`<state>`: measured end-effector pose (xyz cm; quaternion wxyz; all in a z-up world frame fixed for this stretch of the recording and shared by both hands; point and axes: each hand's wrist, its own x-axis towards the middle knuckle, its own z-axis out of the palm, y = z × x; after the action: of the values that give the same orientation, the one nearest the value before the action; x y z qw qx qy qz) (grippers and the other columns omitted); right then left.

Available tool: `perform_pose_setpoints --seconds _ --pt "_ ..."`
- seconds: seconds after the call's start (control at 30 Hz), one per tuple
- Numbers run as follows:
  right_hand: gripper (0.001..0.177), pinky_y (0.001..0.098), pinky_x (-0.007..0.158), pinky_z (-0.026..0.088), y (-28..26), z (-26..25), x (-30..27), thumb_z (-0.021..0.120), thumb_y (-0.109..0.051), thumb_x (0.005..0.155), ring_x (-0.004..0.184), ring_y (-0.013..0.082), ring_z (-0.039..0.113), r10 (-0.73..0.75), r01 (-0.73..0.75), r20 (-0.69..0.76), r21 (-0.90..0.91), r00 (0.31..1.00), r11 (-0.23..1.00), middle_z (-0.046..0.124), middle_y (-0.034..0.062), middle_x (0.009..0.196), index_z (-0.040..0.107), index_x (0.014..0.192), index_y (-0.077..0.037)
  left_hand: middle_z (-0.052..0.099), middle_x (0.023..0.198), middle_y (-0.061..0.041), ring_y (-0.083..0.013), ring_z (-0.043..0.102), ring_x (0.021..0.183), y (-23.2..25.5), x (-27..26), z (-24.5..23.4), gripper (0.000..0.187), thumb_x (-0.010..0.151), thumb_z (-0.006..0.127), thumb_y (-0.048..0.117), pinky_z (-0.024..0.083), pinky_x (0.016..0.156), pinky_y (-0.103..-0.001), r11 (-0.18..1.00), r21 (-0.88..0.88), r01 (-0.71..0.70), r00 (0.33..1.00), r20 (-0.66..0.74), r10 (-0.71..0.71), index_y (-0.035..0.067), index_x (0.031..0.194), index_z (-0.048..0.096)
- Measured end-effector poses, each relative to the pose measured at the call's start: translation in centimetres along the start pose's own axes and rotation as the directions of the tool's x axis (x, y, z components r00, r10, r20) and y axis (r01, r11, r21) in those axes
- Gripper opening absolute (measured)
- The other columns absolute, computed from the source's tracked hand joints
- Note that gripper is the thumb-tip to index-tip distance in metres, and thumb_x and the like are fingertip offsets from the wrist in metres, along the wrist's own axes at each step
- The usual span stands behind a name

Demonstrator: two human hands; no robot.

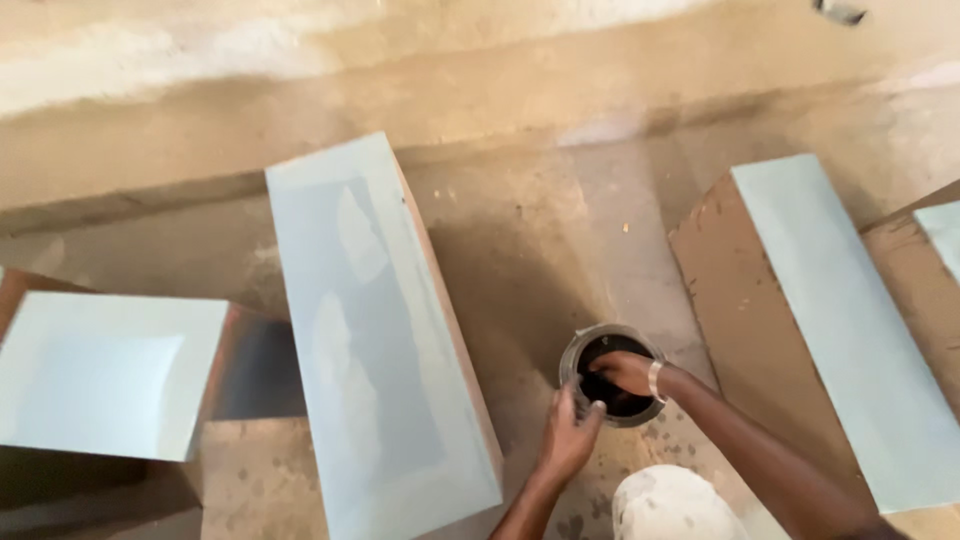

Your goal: The person sits on the floor and sands a rectangular wooden board using a sanding block. They repeatedly rub the surface of the board with the block, occasionally dipping the block into a nearby bucket of liquid to wet it before continuing the sanding process.

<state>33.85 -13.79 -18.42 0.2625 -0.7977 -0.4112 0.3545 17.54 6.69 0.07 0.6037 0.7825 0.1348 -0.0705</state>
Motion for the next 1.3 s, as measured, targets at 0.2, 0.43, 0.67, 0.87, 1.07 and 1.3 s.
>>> perform_pose_setpoints --seconds 0.2,0.43,0.67,0.87,1.07,1.3 --pt "0.048 0.0520 0.100 0.055 -10.5 -7.1 -7.2 0.052 -0.006 0.091 0.117 0.0426 0.062 0.362 0.102 -0.091 0.995 0.928 -0.011 0.061 0.0270 0.135 0.058 0.135 0.010 0.069 0.125 -0.014 -0.0299 0.067 0.116 8.6 -3.2 -7.0 0.044 0.095 0.065 0.024 0.053 0.098 -0.041 0.968 0.049 -0.248 0.965 0.103 0.242 0.007 0.135 0.062" --pt "0.051 0.0464 0.111 0.050 -30.7 -14.3 -1.6 0.047 -0.003 0.095 0.134 0.0341 0.056 0.030 0.201 -0.287 0.737 0.957 0.645 0.055 0.0135 0.150 0.050 0.145 0.004 0.044 0.153 -0.018 -0.0366 0.035 0.145 6.8 -1.5 -22.1 0.064 0.083 0.064 0.024 0.023 0.117 -0.055 0.455 0.884 -0.108 0.892 -0.116 0.437 0.007 0.143 0.052" --pt "0.069 0.0490 0.125 0.020 -41.7 -1.7 4.3 0.049 -0.030 0.097 0.155 0.0331 0.027 -0.371 0.102 -0.246 -0.697 0.896 0.709 0.030 0.0212 0.166 0.031 0.156 0.001 0.037 0.162 -0.012 -0.0301 0.029 0.151 1.7 -0.5 -29.0 0.055 0.101 0.049 0.034 0.017 0.123 -0.053 0.562 0.823 0.082 0.825 -0.372 0.425 0.013 0.152 0.048" --pt "0.105 0.0587 0.118 0.006 -41.5 -1.6 2.7 0.046 -0.074 0.090 0.152 0.0331 0.017 -0.457 0.271 -0.144 -0.638 0.878 0.721 0.019 0.0224 0.164 0.019 0.156 0.004 0.037 0.164 -0.010 -0.0266 0.028 0.153 1.0 0.2 -28.9 0.054 0.101 0.049 0.027 0.016 0.125 -0.051 0.574 0.814 0.087 0.833 -0.375 0.407 0.013 0.153 0.048" --pt "0.091 0.0607 0.124 0.003 -41.2 -10.6 18.4 0.036 -0.066 0.101 0.159 0.0270 0.012 -0.308 0.049 -0.279 -0.664 0.910 0.746 0.013 0.0148 0.172 0.013 0.164 -0.004 0.039 0.163 -0.007 -0.0225 0.030 0.153 1.3 0.3 -29.7 0.057 0.093 0.055 0.018 0.017 0.127 -0.048 0.612 0.784 0.100 0.849 -0.388 0.358 0.011 0.150 0.050" --pt "0.088 0.0565 0.122 0.001 -40.2 -1.0 4.8 0.033 -0.066 0.100 0.156 0.0260 0.012 -0.442 0.323 -0.001 -0.682 0.897 0.656 0.011 0.0151 0.169 0.013 0.162 -0.005 0.045 0.160 -0.009 -0.0237 0.035 0.150 0.9 0.0 -29.7 0.053 0.092 0.055 0.012 0.021 0.124 -0.048 0.670 0.742 0.027 0.812 -0.407 0.419 0.006 0.145 0.056"
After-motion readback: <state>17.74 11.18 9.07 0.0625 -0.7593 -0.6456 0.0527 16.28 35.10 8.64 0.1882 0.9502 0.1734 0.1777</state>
